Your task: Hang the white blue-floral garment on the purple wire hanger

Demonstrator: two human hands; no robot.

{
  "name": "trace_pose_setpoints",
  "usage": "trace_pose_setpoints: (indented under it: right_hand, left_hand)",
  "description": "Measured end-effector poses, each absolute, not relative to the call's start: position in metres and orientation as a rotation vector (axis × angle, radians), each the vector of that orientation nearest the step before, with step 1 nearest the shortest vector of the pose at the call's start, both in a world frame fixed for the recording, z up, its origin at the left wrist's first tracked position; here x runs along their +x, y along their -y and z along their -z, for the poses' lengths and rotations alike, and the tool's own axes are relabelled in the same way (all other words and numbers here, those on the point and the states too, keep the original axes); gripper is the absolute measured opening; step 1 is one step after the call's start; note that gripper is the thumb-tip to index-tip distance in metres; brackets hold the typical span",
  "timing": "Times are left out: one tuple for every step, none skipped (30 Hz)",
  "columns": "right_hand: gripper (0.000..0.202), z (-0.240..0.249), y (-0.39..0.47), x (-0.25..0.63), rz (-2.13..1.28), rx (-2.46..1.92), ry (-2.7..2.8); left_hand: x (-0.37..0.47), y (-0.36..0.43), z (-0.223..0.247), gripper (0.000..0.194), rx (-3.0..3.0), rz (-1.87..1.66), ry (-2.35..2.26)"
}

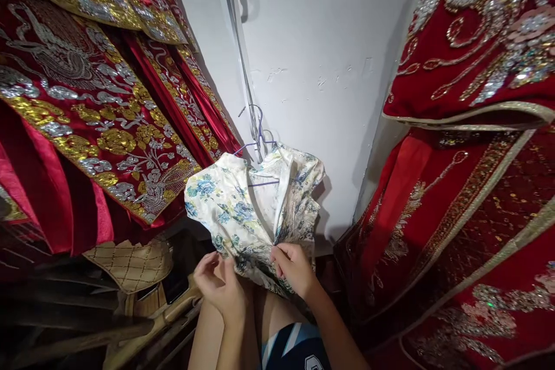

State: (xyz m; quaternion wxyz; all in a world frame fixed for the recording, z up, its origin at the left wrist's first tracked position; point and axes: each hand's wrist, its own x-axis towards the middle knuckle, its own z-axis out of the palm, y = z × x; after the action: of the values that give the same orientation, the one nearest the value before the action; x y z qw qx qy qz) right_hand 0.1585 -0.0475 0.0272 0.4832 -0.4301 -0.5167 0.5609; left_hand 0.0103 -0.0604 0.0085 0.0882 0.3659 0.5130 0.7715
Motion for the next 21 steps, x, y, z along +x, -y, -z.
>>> trace_pose_setpoints:
  right_hand:
    - [0.044, -0.028, 0.048, 0.159, -1.376, -1.068, 1.267]
    - [0.044, -0.029, 0.049, 0.159, -1.375, -1.086, 1.269]
    - [0.045, -0.030, 0.050, 0.159, -1.371, -1.096, 1.273]
    - [0.045, -0.032, 0.052, 0.158, -1.363, -1.101, 1.279]
    - [0.046, -0.034, 0.053, 0.157, -1.361, -1.100, 1.289]
    - [0.046, -0.036, 0.054, 0.157, -1.372, -1.094, 1.301]
    - [0.047, -0.039, 0.054, 0.158, -1.398, -1.087, 1.307]
    - [0.048, -0.041, 0.054, 0.160, -1.438, -1.081, 1.311]
    - [0.048, -0.045, 0.053, 0.162, -1.488, -1.075, 1.314]
    - [0.048, -0.049, 0.051, 0.165, -1.540, -1.064, 1.312]
    - [0.046, -0.054, 0.047, 0.169, -1.591, -1.044, 1.305]
    - [0.043, -0.061, 0.041, 0.173, -1.638, -1.017, 1.290]
    - [0.039, -0.069, 0.034, 0.177, -1.680, -0.985, 1.263]
    - [0.035, -0.079, 0.025, 0.181, -1.725, -0.953, 1.223]
    - [0.030, -0.092, 0.014, 0.183, -1.775, -0.915, 1.170]
    - [0.025, -0.107, 0.003, 0.185, -1.823, -0.880, 1.109]
    - [0.022, -0.125, -0.009, 0.186, -1.884, -0.858, 1.050]
    - [0.018, -0.144, -0.021, 0.187, -1.928, -0.799, 0.992]
    - [0.017, -0.163, -0.031, 0.186, -1.960, -0.746, 0.940]
    - [0.017, -0.182, -0.040, 0.186, -1.962, -0.701, 0.891]
    - [0.017, -0.199, -0.047, 0.185, -1.964, -0.660, 0.852]
  left_hand:
    - [0.015, 0.062, -0.008, 0.024, 1.245, -2.229, -1.509]
    - [0.020, 0.063, -0.006, 0.020, 1.388, -2.108, -1.485]
    - [0.025, 0.063, -0.005, 0.019, 1.493, -1.970, -1.460]
    - [0.031, 0.062, -0.004, 0.019, 1.554, -1.849, -1.436]
    - [0.036, 0.061, -0.003, 0.019, 1.586, -1.756, -1.422]
    - [0.040, 0.060, -0.003, 0.016, 1.601, -1.690, -1.417]
    - [0.044, 0.058, -0.003, 0.012, 1.610, -1.642, -1.423]
    - [0.047, 0.057, -0.004, 0.008, 1.623, -1.605, -1.435]
    - [0.048, 0.057, -0.005, 0.007, 1.645, -1.577, -1.445]
    - [0.048, 0.058, -0.006, 0.009, 1.673, -1.549, -1.451]
    - [0.048, 0.059, -0.007, 0.010, 1.709, -1.519, -1.448]
    - [0.046, 0.060, -0.007, 0.011, 1.750, -1.482, -1.443]
    - [0.044, 0.062, -0.008, 0.012, 1.794, -1.441, -1.444]
    - [0.041, 0.063, -0.008, 0.013, 1.842, -1.397, -1.451]
    - [0.038, 0.065, -0.009, 0.014, 1.890, -1.354, -1.463]
    - [0.035, 0.067, -0.010, 0.015, 1.936, -1.312, -1.478]
    - [0.032, 0.068, -0.012, 0.016, 1.980, -1.271, -1.490]
    - [0.030, 0.070, -0.014, 0.016, 2.020, -1.234, -1.499]
    - [0.028, 0.071, -0.017, 0.016, 2.057, -1.200, -1.503]
    - [0.027, 0.072, -0.019, 0.015, 2.096, -1.162, -1.502]
    - [0.026, 0.073, -0.022, 0.015, 2.131, -1.124, -1.499]
